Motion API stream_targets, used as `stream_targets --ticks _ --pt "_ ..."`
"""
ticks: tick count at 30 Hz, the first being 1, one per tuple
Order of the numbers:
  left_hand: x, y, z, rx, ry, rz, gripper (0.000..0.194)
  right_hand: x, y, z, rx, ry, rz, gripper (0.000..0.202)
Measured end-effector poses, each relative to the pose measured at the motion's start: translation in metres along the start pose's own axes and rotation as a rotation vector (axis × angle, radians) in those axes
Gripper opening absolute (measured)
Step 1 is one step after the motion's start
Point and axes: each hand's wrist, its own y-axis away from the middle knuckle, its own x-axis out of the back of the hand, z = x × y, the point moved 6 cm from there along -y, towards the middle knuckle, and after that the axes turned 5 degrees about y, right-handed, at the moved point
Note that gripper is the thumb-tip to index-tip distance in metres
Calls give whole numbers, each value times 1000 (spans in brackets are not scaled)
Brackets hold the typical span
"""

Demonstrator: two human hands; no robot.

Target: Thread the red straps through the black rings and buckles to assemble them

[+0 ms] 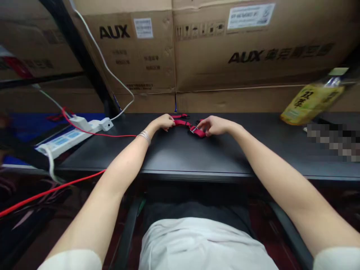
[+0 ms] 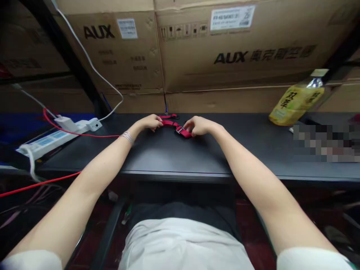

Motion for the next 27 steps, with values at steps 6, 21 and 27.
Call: stream_targets --ticks 6,21,27 --pt "0 -1 -1 -6 -10 -10 10 -1 -1 1 -7 -31 -6 64" --pt "0 0 1 16 -16 -22 7 0 1 -1 -16 -8 5 65" --pt "0 1 1 -17 -14 -30 7 0 1 -2 -3 18 13 64"
